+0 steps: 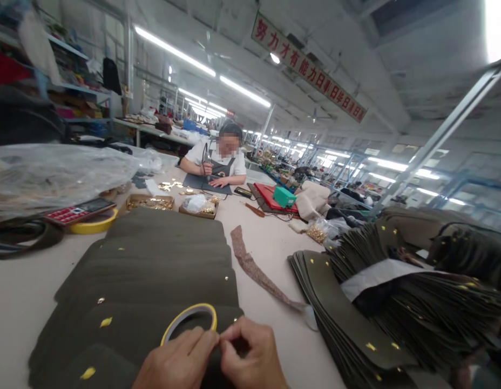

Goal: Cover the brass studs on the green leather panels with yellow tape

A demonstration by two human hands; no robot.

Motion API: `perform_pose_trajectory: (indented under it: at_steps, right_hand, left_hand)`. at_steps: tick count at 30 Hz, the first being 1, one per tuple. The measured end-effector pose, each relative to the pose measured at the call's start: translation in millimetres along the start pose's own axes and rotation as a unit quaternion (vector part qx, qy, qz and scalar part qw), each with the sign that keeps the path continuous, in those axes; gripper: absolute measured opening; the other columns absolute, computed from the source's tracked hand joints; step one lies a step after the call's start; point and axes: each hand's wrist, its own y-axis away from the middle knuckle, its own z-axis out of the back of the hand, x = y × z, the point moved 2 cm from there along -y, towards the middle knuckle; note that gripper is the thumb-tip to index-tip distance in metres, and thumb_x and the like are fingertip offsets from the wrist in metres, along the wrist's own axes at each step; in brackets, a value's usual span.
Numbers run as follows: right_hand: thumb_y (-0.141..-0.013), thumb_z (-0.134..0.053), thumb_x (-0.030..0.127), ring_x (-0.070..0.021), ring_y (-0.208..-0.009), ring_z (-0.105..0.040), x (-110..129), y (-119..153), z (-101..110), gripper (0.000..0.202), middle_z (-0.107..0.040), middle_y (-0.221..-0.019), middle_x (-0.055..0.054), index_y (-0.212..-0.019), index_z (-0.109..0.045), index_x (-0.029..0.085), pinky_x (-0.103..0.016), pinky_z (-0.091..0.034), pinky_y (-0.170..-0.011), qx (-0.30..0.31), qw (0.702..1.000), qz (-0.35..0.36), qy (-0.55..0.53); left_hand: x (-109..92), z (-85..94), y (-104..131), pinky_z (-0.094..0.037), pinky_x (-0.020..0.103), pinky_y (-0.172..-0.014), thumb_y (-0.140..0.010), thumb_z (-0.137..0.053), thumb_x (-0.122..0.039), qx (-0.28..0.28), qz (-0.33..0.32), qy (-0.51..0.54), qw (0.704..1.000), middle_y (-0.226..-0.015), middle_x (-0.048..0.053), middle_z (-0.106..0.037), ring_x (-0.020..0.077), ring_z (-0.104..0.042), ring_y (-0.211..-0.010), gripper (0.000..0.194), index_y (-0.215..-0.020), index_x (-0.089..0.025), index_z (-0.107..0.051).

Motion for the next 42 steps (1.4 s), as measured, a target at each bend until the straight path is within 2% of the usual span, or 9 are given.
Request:
perform_pose_trajectory:
  at_steps: [3,7,11,16,28,33,37,40,42]
  right_hand:
    - [-0.071,-0.061,0.026,-0.0111,-0.038,-0.055,2.3,0.4,1.9,0.012,-0.06,-0.046,0.001,-0.065,-0.063,0.016,-0.018,-0.04,-0.038,0.085,0.963,-0.218,-0.131]
    - [-0.066,-0.071,0.035,-0.0112,-0.039,-0.058,-18.5,-12.3,13.8,0.022,-0.062,-0.048,0.001,-0.066,-0.062,0.015,-0.018,-0.044,-0.039,0.054,0.934,-0.305,-0.18]
    - [-0.066,-0.074,0.041,-0.0102,-0.042,-0.058,-46.7,-21.6,26.6,0.031,-0.064,-0.053,-0.001,-0.071,-0.067,0.012,-0.019,-0.049,-0.042,0.085,0.93,-0.325,-0.147]
    - [-0.076,-0.067,0.038,-0.01,-0.045,-0.057,-50.5,-21.8,31.7,0.026,-0.063,-0.056,0.0,-0.076,-0.07,0.012,-0.019,-0.05,-0.044,0.138,0.949,-0.279,-0.059]
    - [-0.08,-0.058,0.017,-0.0129,-0.051,-0.057,-35.9,-30.3,25.6,0.016,-0.064,-0.057,0.001,-0.07,-0.07,0.018,-0.021,-0.04,-0.048,0.191,0.959,-0.137,0.158]
    - [-0.08,-0.066,0.024,-0.0148,-0.049,-0.058,-43.0,-31.5,37.3,0.027,-0.06,-0.053,0.005,-0.105,-0.061,0.016,-0.023,-0.043,-0.048,0.174,0.958,-0.165,0.155]
    - [-0.091,-0.055,0.022,-0.0165,-0.067,-0.063,-35.1,-25.3,50.1,0.009,-0.067,-0.075,-0.003,-0.091,-0.063,0.018,-0.027,-0.05,-0.064,0.164,0.969,0.022,0.183]
    - [-0.094,-0.047,0.014,-0.0196,-0.081,-0.062,-26.2,-19.2,47.2,0.017,-0.066,-0.086,-0.008,-0.093,-0.065,0.017,-0.031,-0.051,-0.074,0.229,0.922,0.177,0.258]
    - [-0.094,-0.046,0.011,-0.0212,-0.083,-0.062,-22.7,-19.3,40.9,0.02,-0.066,-0.086,-0.01,-0.096,-0.065,0.015,-0.032,-0.052,-0.075,0.265,0.888,0.212,0.309]
  left_hand:
    - [-9.2,7.8,-6.4,-0.043,0.023,-0.057,-0.096,-0.034,-0.014,-0.013,0.009,0.019,1.0,-0.066,0.0,-0.056,0.0138,-0.054,-0.059,0.025,-0.081,-0.021,-0.054]
    - [-12.0,5.5,-7.9,-0.041,0.027,-0.059,-0.095,-0.038,-0.012,0.023,0.025,0.009,0.999,-0.067,0.0,-0.054,0.0155,-0.052,-0.061,0.022,-0.08,-0.02,-0.053]
    - [-8.8,-5.6,-4.1,-0.043,0.029,-0.065,-0.09,-0.047,-0.009,0.157,0.063,-0.064,0.983,-0.082,0.003,-0.061,0.0183,-0.054,-0.073,0.014,-0.088,-0.019,-0.057]
    - [-7.5,-12.6,-4.8,-0.045,0.033,-0.07,-0.09,-0.052,-0.013,0.26,0.085,-0.076,0.959,-0.092,0.004,-0.062,0.0227,-0.054,-0.084,0.009,-0.091,-0.02,-0.058]
    - [-7.0,-16.1,-2.7,-0.045,0.035,-0.069,-0.091,-0.05,-0.015,0.274,0.094,-0.054,0.956,-0.092,0.004,-0.059,0.0232,-0.051,-0.083,0.008,-0.092,-0.019,-0.057]
    - [-6.8,-14.8,-2.2,-0.046,0.036,-0.072,-0.09,-0.051,-0.014,0.27,0.096,-0.047,0.957,-0.093,0.005,-0.059,0.0238,-0.051,-0.086,0.008,-0.092,-0.019,-0.057]
    - [-6.7,-14.5,-2.2,-0.047,0.037,-0.072,-0.091,-0.05,-0.013,0.273,0.097,-0.046,0.956,-0.094,0.005,-0.059,0.0242,-0.052,-0.086,0.009,-0.092,-0.019,-0.056]
    - [-6.9,-15.1,-2.9,-0.048,0.037,-0.071,-0.09,-0.048,-0.012,0.264,0.097,-0.065,0.957,-0.092,0.006,-0.058,0.0244,-0.052,-0.086,0.011,-0.091,-0.019,-0.055]
    - [-7.1,-15.3,-2.7,-0.048,0.037,-0.071,-0.09,-0.047,-0.011,0.261,0.099,-0.079,0.957,-0.09,0.006,-0.057,0.0245,-0.052,-0.085,0.011,-0.09,-0.019,-0.055]
